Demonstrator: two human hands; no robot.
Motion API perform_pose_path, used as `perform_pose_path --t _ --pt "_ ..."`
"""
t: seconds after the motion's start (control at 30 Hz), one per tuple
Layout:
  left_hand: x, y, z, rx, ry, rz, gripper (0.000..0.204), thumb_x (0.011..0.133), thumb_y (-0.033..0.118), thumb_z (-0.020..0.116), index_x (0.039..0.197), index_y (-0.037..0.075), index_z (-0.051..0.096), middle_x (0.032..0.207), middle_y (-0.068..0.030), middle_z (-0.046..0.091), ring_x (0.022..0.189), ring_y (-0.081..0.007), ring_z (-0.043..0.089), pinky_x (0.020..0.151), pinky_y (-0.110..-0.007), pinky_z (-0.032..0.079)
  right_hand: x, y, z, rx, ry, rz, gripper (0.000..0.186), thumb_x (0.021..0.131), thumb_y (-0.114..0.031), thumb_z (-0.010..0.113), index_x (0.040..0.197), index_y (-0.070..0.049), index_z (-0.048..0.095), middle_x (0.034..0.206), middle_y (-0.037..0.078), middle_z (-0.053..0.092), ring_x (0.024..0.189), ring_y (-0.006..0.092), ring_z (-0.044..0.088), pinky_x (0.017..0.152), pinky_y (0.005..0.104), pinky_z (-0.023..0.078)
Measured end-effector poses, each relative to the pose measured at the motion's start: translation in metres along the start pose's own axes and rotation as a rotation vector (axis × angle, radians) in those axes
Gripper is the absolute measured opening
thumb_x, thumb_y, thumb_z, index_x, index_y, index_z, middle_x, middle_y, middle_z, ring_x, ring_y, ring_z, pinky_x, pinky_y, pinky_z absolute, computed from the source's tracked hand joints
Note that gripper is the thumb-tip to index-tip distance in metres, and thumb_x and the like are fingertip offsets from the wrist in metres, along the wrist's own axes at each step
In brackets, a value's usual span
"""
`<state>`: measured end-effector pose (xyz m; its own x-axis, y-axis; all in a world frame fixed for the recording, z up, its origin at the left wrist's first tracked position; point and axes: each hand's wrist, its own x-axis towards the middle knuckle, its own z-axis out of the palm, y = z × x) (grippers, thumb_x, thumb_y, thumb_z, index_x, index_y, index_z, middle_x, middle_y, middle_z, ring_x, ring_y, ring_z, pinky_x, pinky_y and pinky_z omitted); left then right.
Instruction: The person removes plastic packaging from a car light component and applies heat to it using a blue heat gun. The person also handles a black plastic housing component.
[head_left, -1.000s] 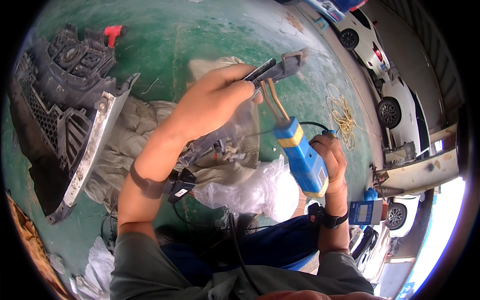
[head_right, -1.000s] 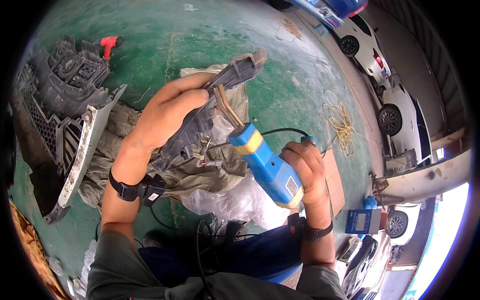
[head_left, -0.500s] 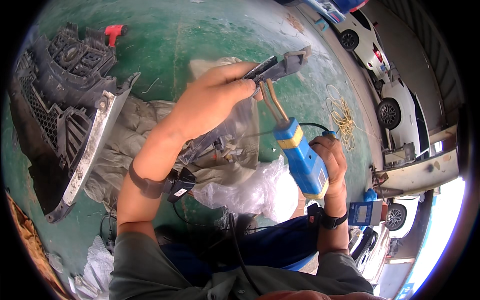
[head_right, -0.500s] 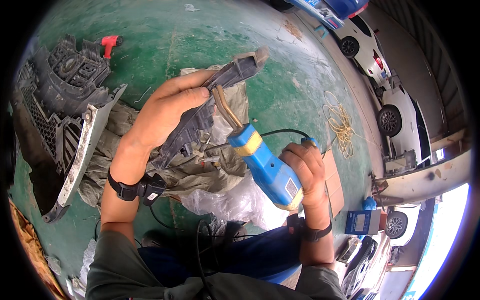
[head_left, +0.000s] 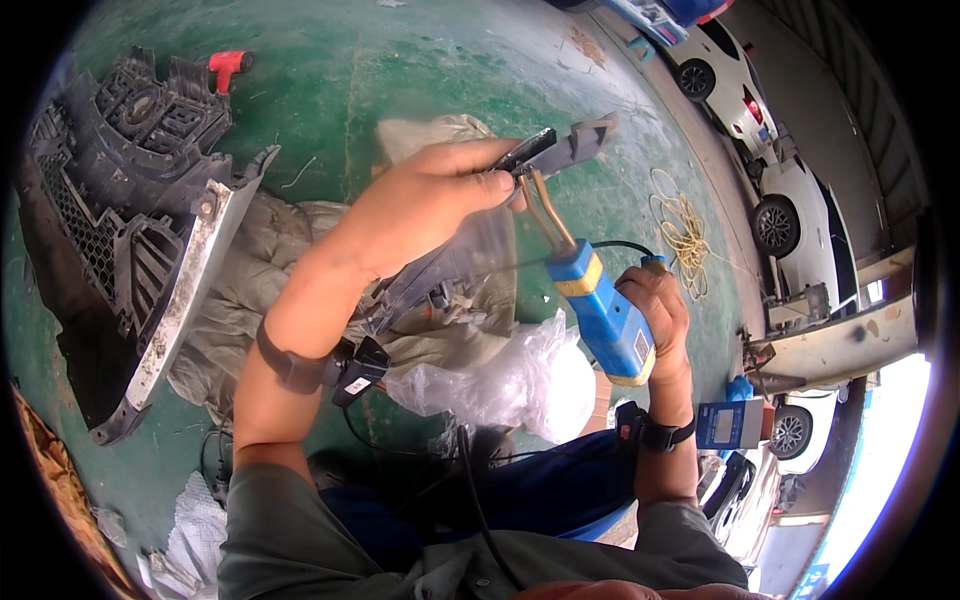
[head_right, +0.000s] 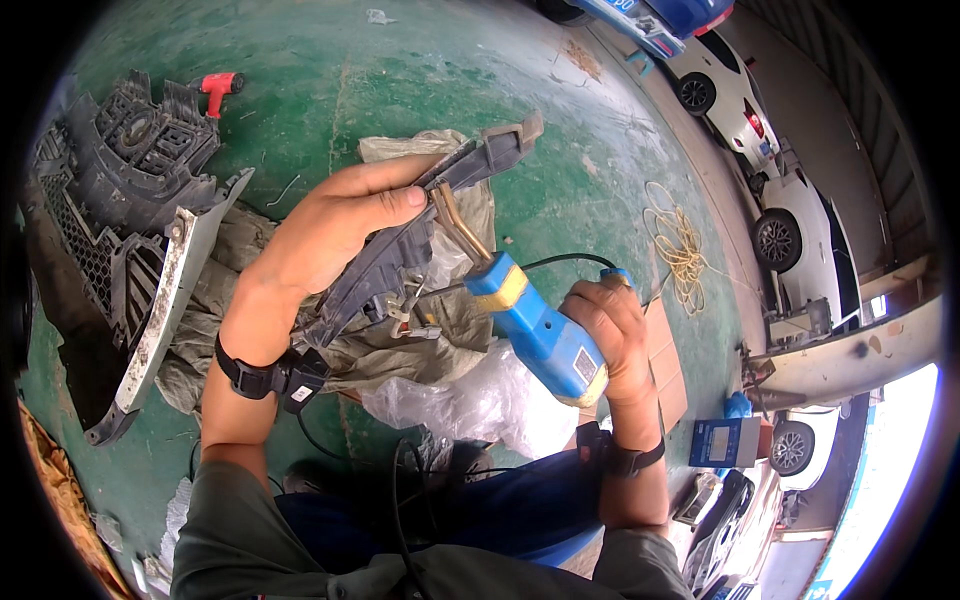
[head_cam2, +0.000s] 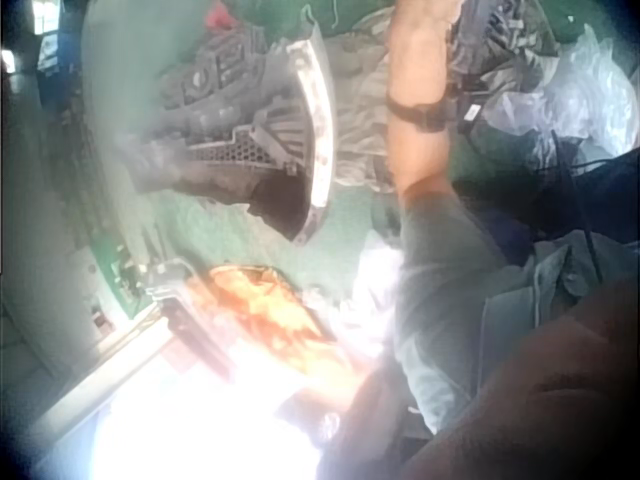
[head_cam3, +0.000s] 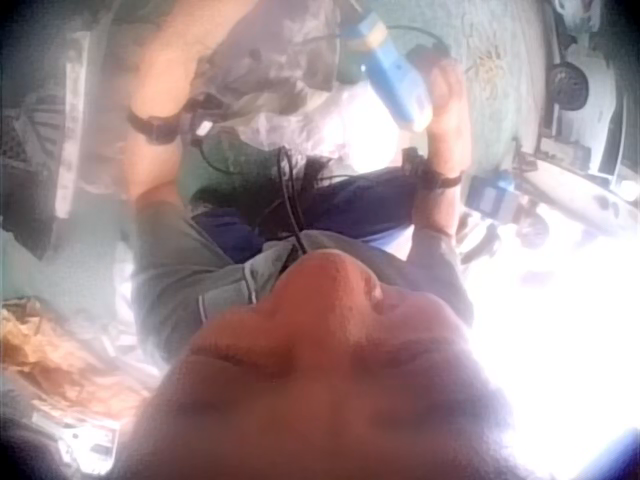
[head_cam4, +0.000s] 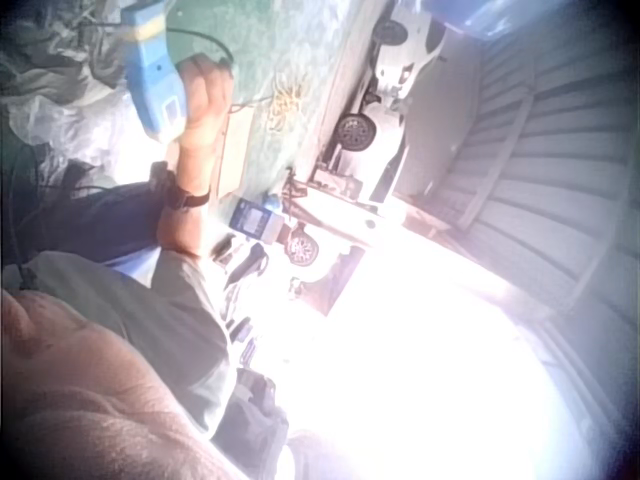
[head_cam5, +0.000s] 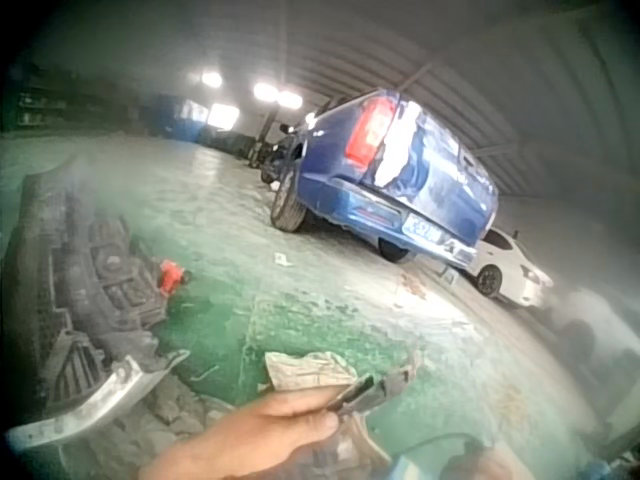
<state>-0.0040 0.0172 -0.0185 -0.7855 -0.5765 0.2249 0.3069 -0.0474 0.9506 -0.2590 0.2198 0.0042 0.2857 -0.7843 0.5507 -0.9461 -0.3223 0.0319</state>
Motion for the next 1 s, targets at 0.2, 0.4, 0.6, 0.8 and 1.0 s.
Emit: perform_pose_path --t 0.2,0.4,0.6,0.8,1.0 --pt "0.000 -0.005 -0.010 0.019 -0.028 0.028 0.046 0.101 0.018 0.060 0.142 -0.002 0.055 0.122 -0.0088 0.068 0.113 -0.0170 0.060 0.103 -0.029 0.044 -0.008 0.009 -0.001 -0.036 -0.006 0.019 0.029 0.066 -0.004 0.077 0.094 -0.007 0.068 0.097 0.010 0.068 0.086 0.0298 0.064 0.084 0.0416 0.052" --pt "-0.003 0.004 -0.018 0.024 0.053 0.127 0.050 0.102 0.023 0.060 0.146 -0.001 0.051 0.112 -0.0055 0.069 0.101 -0.0107 0.060 0.086 -0.025 0.050 -0.016 0.016 0.004 -0.084 0.031 0.053 0.033 0.067 -0.007 0.077 0.099 -0.006 0.068 0.099 0.011 0.069 0.087 0.0303 0.065 0.084 0.0409 0.051" --pt "-0.008 0.012 -0.011 0.042 0.042 0.180 0.053 0.102 0.025 0.060 0.147 -0.001 0.049 0.113 -0.0056 0.068 0.099 -0.0098 0.060 0.085 -0.025 0.050 -0.034 0.019 0.059 0.076 -0.241 0.270 0.048 0.068 -0.015 0.080 0.113 -0.005 0.065 0.108 0.018 0.069 0.097 0.0385 0.065 0.086 0.0446 0.052" --pt "-0.009 0.015 -0.004 -0.020 -0.006 0.190 0.055 0.102 0.025 0.061 0.148 -0.001 0.047 0.117 -0.0059 0.067 0.101 -0.0099 0.059 0.087 -0.025 0.050 -0.101 0.019 0.163 0.016 -0.932 0.533 0.035 0.083 -0.010 0.065 0.117 -0.009 0.062 0.113 0.022 0.067 0.109 0.0401 0.065 0.090 0.0481 0.054" --pt "-0.013 0.020 0.002 0.049 -0.028 0.229 0.062 0.100 0.028 0.065 0.150 -0.002 0.044 0.122 -0.0076 0.066 0.110 -0.0123 0.059 0.096 -0.027 0.046 -0.150 0.012 0.192 -0.023 -1.234 0.479 0.039 0.083 -0.010 0.065 0.122 -0.003 0.059 0.116 0.023 0.068 0.110 0.0401 0.067 0.089 0.0503 0.054"
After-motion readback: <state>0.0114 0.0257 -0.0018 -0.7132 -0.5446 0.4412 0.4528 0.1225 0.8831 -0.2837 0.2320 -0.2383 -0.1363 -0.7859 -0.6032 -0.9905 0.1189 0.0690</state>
